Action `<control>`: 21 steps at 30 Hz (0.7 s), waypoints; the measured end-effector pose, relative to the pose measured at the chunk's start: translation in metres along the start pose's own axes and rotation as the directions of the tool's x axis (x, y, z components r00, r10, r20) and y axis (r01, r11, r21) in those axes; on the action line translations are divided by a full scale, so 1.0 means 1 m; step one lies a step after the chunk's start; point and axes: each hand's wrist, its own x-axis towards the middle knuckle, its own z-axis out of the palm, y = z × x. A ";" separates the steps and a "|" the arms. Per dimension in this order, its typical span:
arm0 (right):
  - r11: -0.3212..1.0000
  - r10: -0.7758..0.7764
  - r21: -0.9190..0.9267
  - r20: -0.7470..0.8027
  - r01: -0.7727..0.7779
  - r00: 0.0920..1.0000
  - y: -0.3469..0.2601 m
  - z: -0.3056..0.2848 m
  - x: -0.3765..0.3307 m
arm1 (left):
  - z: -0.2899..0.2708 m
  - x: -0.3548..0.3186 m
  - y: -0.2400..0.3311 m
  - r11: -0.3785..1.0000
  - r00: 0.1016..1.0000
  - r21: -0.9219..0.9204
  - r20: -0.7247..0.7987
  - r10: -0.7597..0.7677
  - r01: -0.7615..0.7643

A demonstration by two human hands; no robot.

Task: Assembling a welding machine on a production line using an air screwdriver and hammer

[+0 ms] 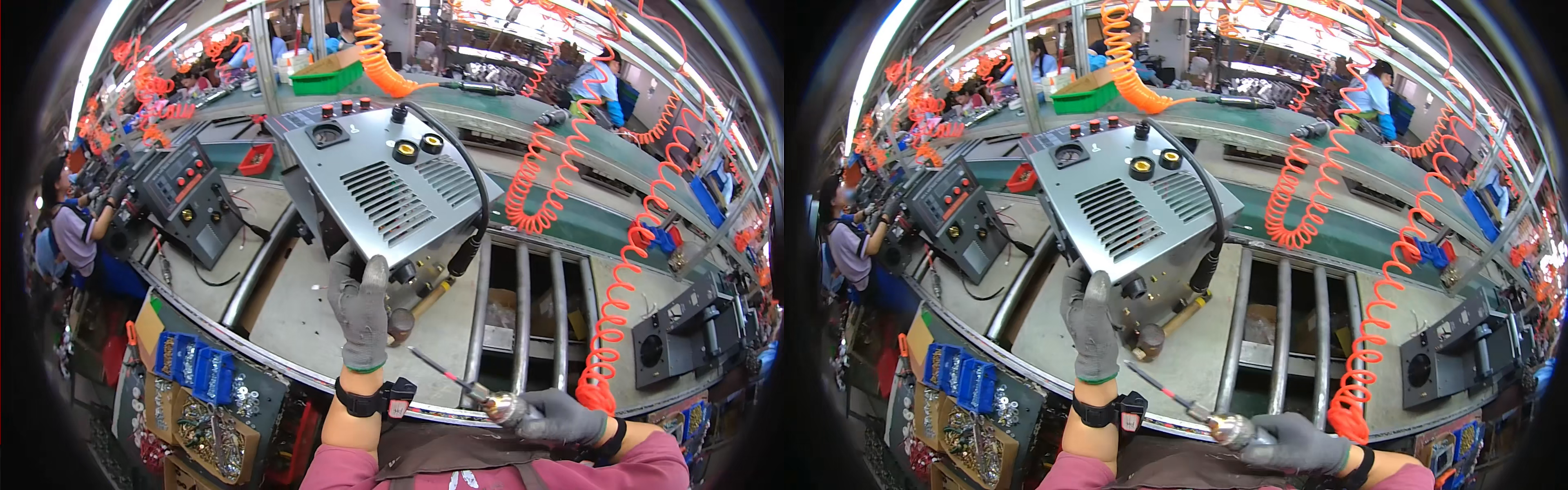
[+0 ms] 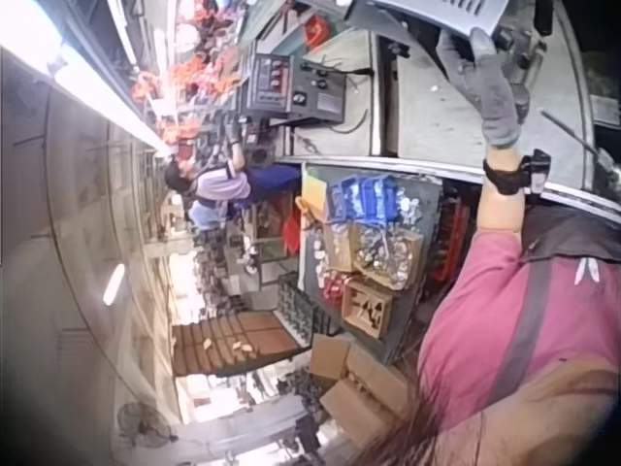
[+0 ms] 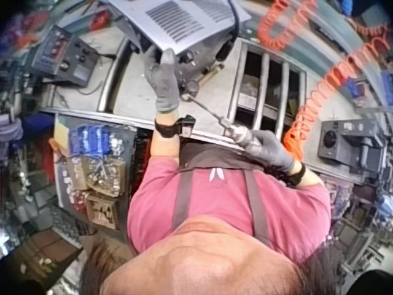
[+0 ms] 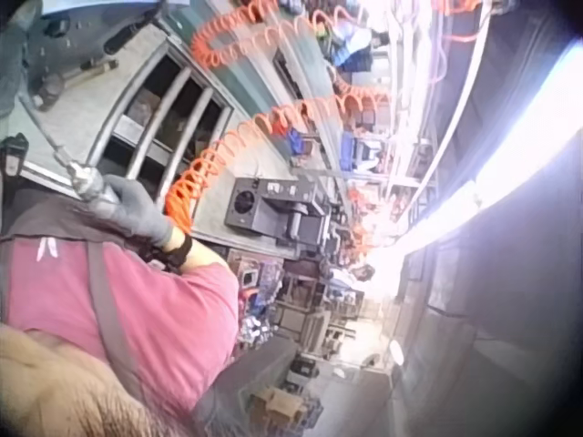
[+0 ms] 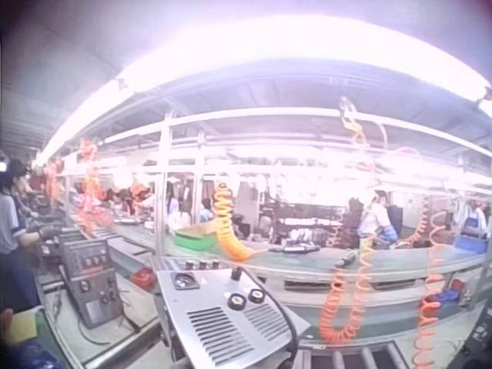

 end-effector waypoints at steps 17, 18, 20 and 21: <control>0.777 -0.303 0.205 -0.707 0.595 0.639 -0.073 -0.109 0.130 | 0.019 0.124 0.014 0.972 0.994 0.211 -0.024 -0.105 0.107; 0.770 -0.325 0.197 -0.699 0.608 0.638 -0.085 -0.120 0.147 | 0.005 0.144 0.007 0.972 0.991 0.199 0.025 -0.135 0.127; 0.788 -0.392 0.068 -0.711 0.612 0.584 -0.100 -0.148 0.175 | 0.010 0.157 -0.001 0.981 0.987 0.118 0.035 -0.159 0.154; 0.783 -0.404 0.064 -0.704 0.619 0.584 -0.113 -0.157 0.183 | 0.005 0.164 -0.007 0.981 0.981 0.045 0.028 -0.192 0.191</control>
